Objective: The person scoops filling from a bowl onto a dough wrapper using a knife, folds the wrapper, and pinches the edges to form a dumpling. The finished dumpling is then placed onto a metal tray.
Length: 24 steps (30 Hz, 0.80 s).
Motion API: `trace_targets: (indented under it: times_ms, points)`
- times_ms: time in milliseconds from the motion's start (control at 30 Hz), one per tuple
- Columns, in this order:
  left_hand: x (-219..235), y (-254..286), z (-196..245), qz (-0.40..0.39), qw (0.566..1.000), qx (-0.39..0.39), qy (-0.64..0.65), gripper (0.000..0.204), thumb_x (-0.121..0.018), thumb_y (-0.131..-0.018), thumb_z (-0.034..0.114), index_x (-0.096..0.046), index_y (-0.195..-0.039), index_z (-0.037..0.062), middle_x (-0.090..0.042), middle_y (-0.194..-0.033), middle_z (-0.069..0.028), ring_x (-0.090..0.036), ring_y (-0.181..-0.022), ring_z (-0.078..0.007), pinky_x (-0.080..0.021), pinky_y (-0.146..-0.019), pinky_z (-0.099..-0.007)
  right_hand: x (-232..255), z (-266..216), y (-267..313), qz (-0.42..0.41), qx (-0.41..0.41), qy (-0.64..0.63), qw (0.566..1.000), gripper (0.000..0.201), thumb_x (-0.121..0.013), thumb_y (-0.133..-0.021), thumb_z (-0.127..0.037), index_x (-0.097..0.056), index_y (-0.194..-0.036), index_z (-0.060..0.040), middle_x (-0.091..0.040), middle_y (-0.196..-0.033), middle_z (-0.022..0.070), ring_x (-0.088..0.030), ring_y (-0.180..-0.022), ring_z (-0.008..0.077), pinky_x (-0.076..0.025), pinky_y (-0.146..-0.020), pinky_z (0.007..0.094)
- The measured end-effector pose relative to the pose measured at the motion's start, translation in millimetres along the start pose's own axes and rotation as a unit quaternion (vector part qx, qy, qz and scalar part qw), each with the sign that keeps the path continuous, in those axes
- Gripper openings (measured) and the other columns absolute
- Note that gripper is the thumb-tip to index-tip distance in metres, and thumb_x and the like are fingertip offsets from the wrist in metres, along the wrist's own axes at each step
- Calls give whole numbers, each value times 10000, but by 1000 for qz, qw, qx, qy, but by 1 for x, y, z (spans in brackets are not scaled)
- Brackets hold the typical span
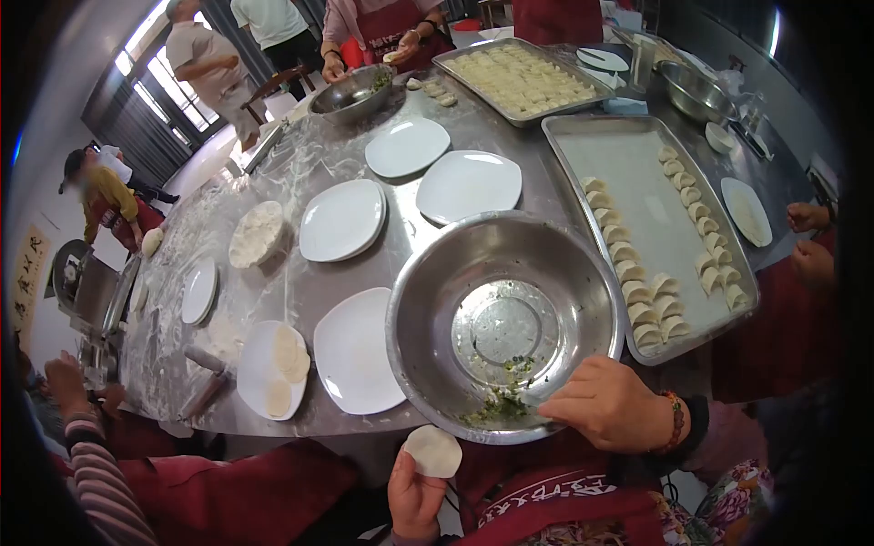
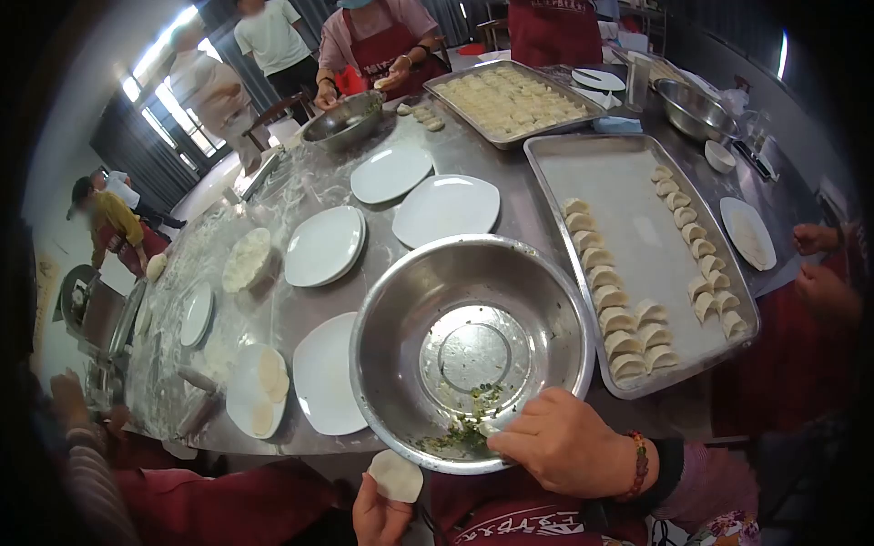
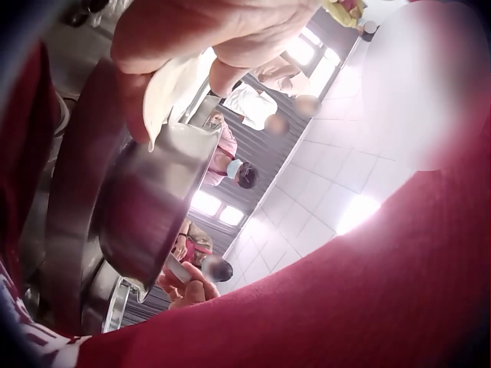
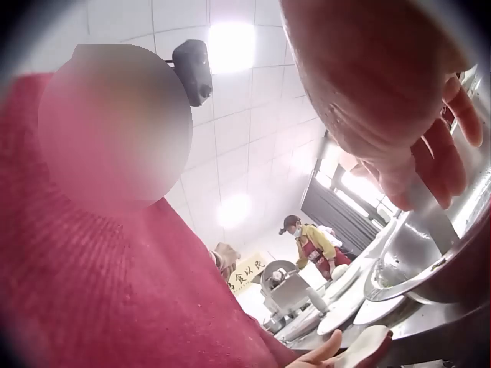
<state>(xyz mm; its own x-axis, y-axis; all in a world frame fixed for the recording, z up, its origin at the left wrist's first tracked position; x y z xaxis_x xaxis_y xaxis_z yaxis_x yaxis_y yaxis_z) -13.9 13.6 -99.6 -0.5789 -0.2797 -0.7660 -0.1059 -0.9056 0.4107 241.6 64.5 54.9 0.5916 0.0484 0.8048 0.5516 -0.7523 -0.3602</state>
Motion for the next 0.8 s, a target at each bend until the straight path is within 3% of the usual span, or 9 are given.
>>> trace_targets:
  times_ms: [100, 167, 333, 433, 500, 633, 700, 800]
  points:
    - [-3, 2, -3, -8, 1000, 9, 3, 415, -462, -950, 239, -430, -1255, -40, -500, -1273, -179, -477, -1195, -315, -356, -1036, -455, 6, 2, 1, 50, -10, -16, 999, 260, -602, -665, -21, -630, -919, -67, -573, -723, 60, -564, -696, 246, -439, -651, 365]
    - [-6, 4, -1, -2, 1000, 6, 10, 415, -455, -953, 240, -428, -1258, -40, -501, -1272, -182, -477, -1195, -314, -357, -1036, -451, 10, 13, 0, 91, -59, 48, 993, 256, -602, -675, -9, -629, -928, -43, -577, -727, 68, -569, -694, 254, -446, -636, 371]
    - [-11, 7, -2, -15, 1000, 6, 11, 449, -464, -949, 258, -410, -1276, -44, -486, -1286, -191, -472, -1202, -314, -349, -1043, -446, -5, 7, 3, 55, -42, 59, 996, 210, -625, -701, -26, -635, -910, -38, -603, -761, 77, -569, -670, 264, -449, -616, 355]
    - [-14, 5, 0, -32, 999, 13, 3, 458, -467, -947, 255, -397, -1285, -46, -477, -1293, -193, -464, -1209, -315, -345, -1046, -447, -2, -10, 5, 16, -38, -13, 999, 194, -639, -709, -31, -638, -903, -44, -608, -767, 79, -569, -676, 268, -452, -615, 357]
    - [-16, 5, -1, -49, 999, 14, 2, 462, -467, -947, 252, -388, -1291, -47, -473, -1297, -193, -460, -1213, -316, -343, -1048, -448, 5, -9, 4, 54, -100, -83, 990, 189, -648, -711, -26, -639, -899, -45, -604, -751, 83, -570, -676, 271, -453, -609, 364]
    - [-21, 8, 4, -33, 999, 5, 6, 466, -470, -946, 251, -382, -1295, -45, -466, -1304, -191, -458, -1215, -315, -338, -1050, -453, 4, 8, 8, 111, -119, 50, 985, 196, -657, -705, -10, -632, -898, -34, -595, -729, 98, -569, -668, 277, -450, -596, 371]
    - [-18, 9, 2, -28, 1000, 8, 9, 465, -472, -946, 250, -383, -1294, -45, -464, -1306, -190, -458, -1214, -315, -336, -1051, -455, 5, 11, 12, 99, -126, 60, 985, 197, -657, -703, -8, -626, -897, -24, -593, -726, 97, -568, -668, 278, -448, -595, 374]
    - [-14, 7, 1, -19, 1000, 9, 6, 461, -478, -944, 247, -385, -1291, -42, -468, -1300, -187, -457, -1216, -310, -337, -1052, -448, 5, 1, 10, 54, -70, 67, 994, 198, -653, -710, -11, -621, -905, -14, -588, -719, 98, -565, -665, 280, -447, -592, 368]
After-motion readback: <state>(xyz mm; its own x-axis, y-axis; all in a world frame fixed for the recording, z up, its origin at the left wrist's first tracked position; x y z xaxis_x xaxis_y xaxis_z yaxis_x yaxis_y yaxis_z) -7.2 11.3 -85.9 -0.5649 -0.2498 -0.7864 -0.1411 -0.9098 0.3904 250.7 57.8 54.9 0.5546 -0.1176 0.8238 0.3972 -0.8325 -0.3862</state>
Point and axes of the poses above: each hand's wrist, its own y-axis away from the middle knuckle, its own x-axis out of the back of the hand, z = x × y, the point moved 5 cm from there along -y, towards the middle knuckle
